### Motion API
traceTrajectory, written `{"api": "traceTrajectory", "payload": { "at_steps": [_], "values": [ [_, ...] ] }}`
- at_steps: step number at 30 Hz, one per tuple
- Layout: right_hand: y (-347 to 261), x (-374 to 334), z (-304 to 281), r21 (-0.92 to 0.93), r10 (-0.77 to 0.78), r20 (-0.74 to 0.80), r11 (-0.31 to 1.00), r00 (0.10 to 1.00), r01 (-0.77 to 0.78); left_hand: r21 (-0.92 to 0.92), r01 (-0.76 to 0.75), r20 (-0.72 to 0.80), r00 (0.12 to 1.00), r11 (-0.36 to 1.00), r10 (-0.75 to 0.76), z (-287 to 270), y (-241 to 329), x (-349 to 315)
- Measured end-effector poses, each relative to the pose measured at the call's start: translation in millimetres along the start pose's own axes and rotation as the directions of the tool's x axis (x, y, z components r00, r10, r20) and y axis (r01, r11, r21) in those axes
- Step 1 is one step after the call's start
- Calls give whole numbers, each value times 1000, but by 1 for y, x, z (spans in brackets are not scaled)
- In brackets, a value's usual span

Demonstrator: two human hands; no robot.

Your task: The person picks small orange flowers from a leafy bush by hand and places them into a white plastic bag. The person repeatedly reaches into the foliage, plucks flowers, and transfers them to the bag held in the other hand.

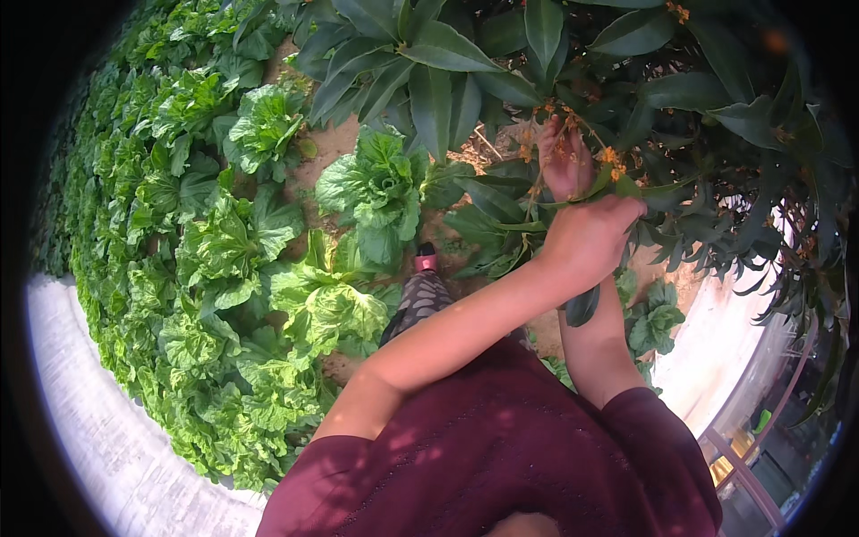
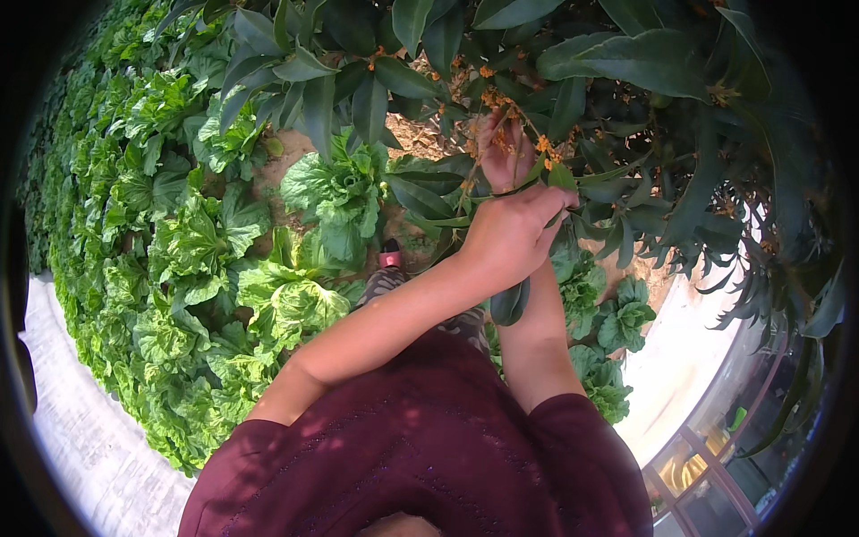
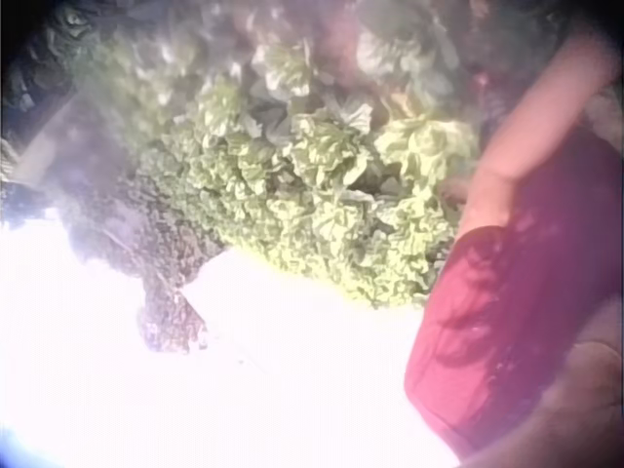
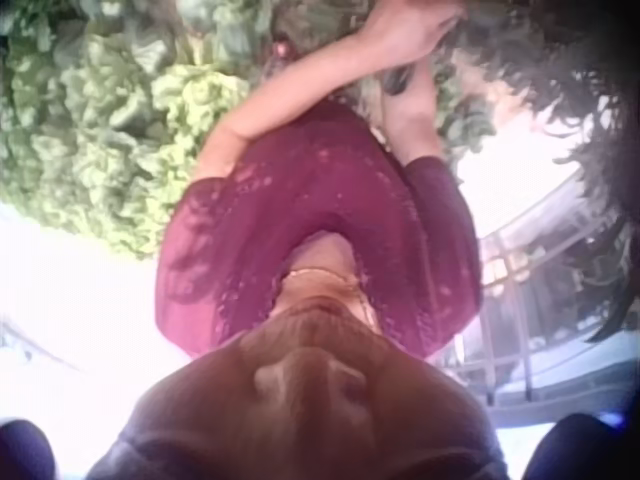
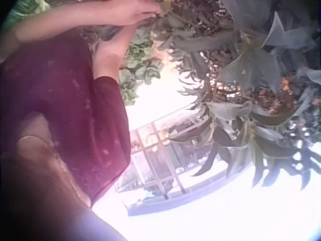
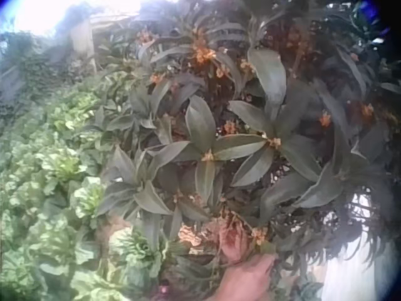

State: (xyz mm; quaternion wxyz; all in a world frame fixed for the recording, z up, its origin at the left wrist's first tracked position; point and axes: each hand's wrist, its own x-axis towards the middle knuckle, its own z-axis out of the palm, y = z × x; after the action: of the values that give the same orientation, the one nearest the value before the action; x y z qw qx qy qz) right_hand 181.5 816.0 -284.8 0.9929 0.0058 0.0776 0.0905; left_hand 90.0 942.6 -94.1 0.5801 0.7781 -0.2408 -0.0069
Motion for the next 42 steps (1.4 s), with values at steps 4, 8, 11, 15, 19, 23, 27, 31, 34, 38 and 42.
{"api": "traceTrajectory", "payload": {
  "at_steps": [4,8,11,15,19,23,27,31,34,38,42],
  "values": [
    [18,2,16,100,-232,73,969,970,224,-15,-23,11,1000,1000,23,0,1,-2],
    [25,18,5,270,-201,96,948,975,169,-14,-6,-23,1000,1000,6,-3,-9,-7],
    [5,21,-10,295,-41,305,954,952,-53,-43,-9,22,1000,999,10,-4,-7,-7],
    [7,9,-17,139,-171,158,979,972,149,-69,2,8,1000,998,-2,-1,-10,-8],
    [13,-1,-16,-126,-364,39,922,930,366,-102,-5,-10,1000,995,4,1,-10,-9],
    [9,-20,-27,-289,-151,-109,951,982,114,-101,14,9,1000,995,-13,-2,-14,-9],
    [27,-28,-19,-542,-33,-126,840,991,-41,-106,7,-44,999,994,-12,-4,-17,-5],
    [29,-27,-61,-227,176,195,965,965,-131,-105,1,-22,1000,994,-3,-4,-10,-6],
    [12,-23,-48,32,267,-34,963,963,-266,-85,11,0,1000,996,-11,-8,-12,-7],
    [-8,13,-68,-78,-95,25,992,995,96,-85,-19,2,1000,996,19,-2,-17,-7],
    [-25,66,-91,-340,-353,-410,915,841,218,-62,-15,-42,999,998,12,-4,-22,-10]
  ]
}}
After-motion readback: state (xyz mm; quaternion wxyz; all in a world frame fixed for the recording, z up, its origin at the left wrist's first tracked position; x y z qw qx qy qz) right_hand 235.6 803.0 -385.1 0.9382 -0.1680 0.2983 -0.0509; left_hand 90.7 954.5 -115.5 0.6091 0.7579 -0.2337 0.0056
